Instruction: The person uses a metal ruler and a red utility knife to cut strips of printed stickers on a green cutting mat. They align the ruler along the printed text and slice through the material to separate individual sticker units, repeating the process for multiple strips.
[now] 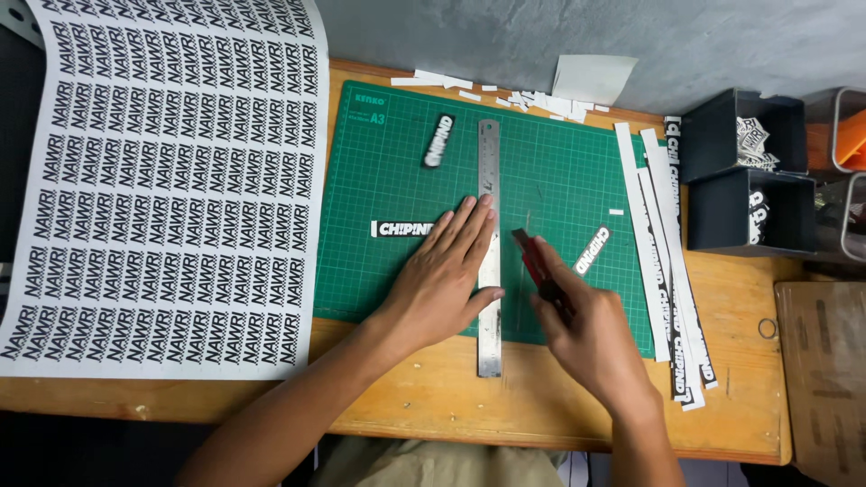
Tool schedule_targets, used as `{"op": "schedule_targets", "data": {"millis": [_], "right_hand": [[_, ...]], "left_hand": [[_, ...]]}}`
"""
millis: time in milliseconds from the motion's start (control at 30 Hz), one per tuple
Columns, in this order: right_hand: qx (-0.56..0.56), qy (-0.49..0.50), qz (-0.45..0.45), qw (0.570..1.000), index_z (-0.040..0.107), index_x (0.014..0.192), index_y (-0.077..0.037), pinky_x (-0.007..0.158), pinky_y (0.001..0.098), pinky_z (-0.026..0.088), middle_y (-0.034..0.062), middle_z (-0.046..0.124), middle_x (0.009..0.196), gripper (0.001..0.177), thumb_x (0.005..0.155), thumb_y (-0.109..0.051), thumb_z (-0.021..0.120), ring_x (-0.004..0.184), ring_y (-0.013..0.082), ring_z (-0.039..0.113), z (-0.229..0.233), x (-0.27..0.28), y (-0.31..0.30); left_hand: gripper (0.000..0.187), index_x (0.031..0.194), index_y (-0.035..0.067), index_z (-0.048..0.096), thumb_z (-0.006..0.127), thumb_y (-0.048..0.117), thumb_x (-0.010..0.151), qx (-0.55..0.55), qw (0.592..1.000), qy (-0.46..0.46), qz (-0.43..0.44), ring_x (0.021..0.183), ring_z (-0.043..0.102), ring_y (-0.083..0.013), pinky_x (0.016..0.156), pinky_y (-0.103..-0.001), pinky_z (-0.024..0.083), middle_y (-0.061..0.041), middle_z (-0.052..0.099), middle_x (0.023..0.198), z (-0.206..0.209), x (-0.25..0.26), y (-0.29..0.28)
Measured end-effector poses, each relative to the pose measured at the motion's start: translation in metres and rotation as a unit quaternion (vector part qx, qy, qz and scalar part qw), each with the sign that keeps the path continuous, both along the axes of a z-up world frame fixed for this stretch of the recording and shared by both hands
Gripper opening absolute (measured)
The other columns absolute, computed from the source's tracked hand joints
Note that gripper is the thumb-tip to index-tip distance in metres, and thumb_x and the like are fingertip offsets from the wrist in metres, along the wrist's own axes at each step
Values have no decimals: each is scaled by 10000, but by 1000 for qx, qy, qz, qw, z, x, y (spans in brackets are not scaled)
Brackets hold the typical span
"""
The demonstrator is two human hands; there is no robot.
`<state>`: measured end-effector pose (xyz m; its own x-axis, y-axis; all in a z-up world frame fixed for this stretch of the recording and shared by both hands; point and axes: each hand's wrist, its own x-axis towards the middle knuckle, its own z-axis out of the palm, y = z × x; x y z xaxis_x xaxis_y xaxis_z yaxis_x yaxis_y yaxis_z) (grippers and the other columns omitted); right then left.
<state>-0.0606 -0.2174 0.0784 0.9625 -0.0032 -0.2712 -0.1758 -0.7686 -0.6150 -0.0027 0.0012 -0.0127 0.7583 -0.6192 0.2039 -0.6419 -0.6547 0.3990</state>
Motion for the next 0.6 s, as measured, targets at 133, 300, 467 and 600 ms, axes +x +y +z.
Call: {"op": "schedule_targets", "data": {"millis": [133,300,467,600], "right_hand": [[-51,-26,7,998,537,1761,-268,602,369,435,140,613,708,779,1008,-166,707,606,255,382,7,20,-8],[-10,-142,12,990,627,1695,-170,776,592,611,280,855,1090,794,931,-52,809,1036,526,799,-9,40,1],[30,-154,-11,988,672,1661,-177,793,541,633,265,860,1121,743,946,-67,841,1055,488,817,-41,33,-9],[17,-177,-42,983,680,1653,-111,735,538,613,287,849,1085,711,963,-38,839,980,499,818,-38,34,-18]], "left_hand": [[1038,1777,-55,258,750,536,1079,-5,1000,-4,2,1766,231,-404,1445,-524,227,-252,209,1893,5,0,1],[1021,1717,-102,414,762,559,1022,-49,998,19,17,1731,303,-450,1414,-574,216,-307,328,1844,22,2,2],[920,1635,-127,519,778,510,1024,-17,998,7,66,1716,310,-488,1401,-611,222,-346,332,1827,30,-1,11],[1073,1723,-148,328,651,639,1070,63,993,67,80,1747,160,-521,1401,-617,164,-377,186,1861,35,-16,17]]}}
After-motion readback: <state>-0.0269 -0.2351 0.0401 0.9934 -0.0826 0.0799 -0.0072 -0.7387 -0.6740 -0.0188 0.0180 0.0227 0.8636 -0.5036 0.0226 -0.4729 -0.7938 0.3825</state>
